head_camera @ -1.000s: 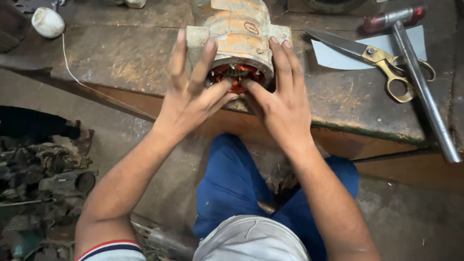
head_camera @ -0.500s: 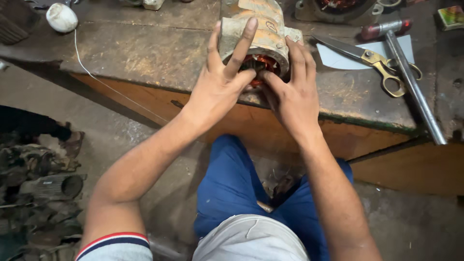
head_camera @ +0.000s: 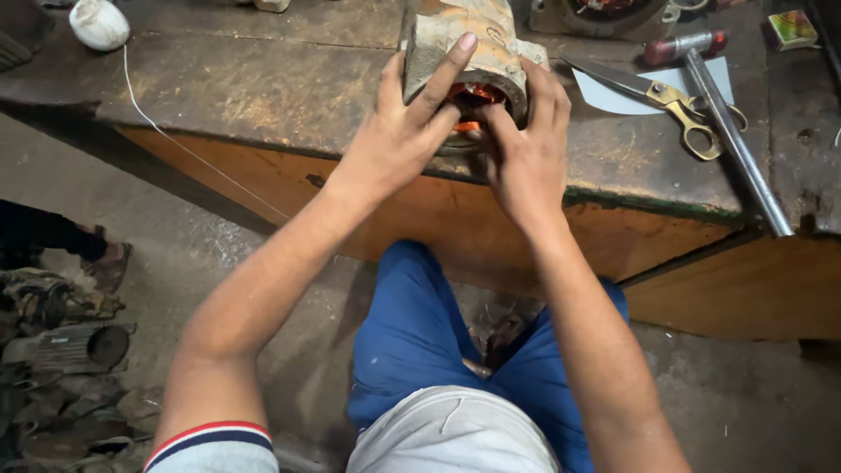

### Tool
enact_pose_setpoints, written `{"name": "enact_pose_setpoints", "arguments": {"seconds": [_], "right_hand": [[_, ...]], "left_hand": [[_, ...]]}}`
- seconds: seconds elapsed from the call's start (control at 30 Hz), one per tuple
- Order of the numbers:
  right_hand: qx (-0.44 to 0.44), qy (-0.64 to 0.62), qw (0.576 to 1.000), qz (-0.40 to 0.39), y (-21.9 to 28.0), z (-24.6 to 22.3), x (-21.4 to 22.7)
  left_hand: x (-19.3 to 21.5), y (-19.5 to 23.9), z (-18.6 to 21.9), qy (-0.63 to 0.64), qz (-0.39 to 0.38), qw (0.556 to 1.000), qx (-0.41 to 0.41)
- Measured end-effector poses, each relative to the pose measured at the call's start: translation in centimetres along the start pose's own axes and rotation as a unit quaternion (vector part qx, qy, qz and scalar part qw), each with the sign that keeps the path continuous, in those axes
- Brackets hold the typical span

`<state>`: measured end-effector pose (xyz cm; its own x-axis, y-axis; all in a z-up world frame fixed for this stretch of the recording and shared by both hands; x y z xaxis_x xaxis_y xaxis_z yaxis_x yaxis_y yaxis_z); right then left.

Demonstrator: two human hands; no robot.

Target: The person inserts white insulating material into the slots of a disassembled electric motor stator, using fingers and a hammer to pack it in. They then thread a white wire through the stator, cut it with scissors, and continue packing the material.

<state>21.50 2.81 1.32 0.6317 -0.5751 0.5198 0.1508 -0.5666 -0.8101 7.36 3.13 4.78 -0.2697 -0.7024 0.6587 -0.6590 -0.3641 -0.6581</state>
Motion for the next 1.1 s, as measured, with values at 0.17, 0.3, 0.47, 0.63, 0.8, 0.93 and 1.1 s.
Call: {"name": "enact_pose_setpoints", "arguments": {"seconds": [0.17, 0.3, 0.47, 0.63, 0.8, 0.93, 1.1], "right_hand": [[-0.001, -0.048, 0.999, -0.006, 0.2, 0.4, 0.6], [0.010, -0.054, 0.998, -0.008, 0.3, 0.5, 0.8], [-0.007, -0.058, 0.998, -0.023, 0.7, 0.8, 0.4], [0.012, -0.053, 0.998, -0.011, 0.6, 0.8, 0.5], [0.025, -0.042, 0.999, -0.012, 0.9, 0.8, 0.2], [0.005, -0.019, 1.000, 0.010, 1.2, 0.8, -0.3], [0.011, 0.014, 1.000, 0.017, 1.2, 0.4, -0.5]], "left_hand": [[0.8, -0.1, 0.5, 0.043, -0.024, 0.998, 0.036], [0.7, -0.6, 1.0, 0.032, 0.017, 0.998, 0.060], [0.5, -0.2, 1.2, 0.052, 0.022, 0.997, 0.062], [1.1, -0.1, 1.0, 0.078, 0.029, 0.996, 0.029], [0.1, 0.4, 0.7, -0.044, 0.014, 0.999, 0.006], [0.0, 0.7, 0.7, -0.055, 0.063, 0.996, -0.019], [0.2, 1.5, 0.6, -0.020, 0.087, 0.996, 0.010]]}}
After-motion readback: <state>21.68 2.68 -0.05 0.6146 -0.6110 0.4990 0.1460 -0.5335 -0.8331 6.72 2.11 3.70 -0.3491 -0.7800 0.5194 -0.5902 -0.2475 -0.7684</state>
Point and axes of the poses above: each hand's wrist, its own y-axis away from the middle knuckle, its own x-axis out of the back of the hand, z = x × y, the point moved 8 cm from there along -y, towards the middle knuckle, and after that the axes turned 3 degrees about x, right-handed, at the moved point
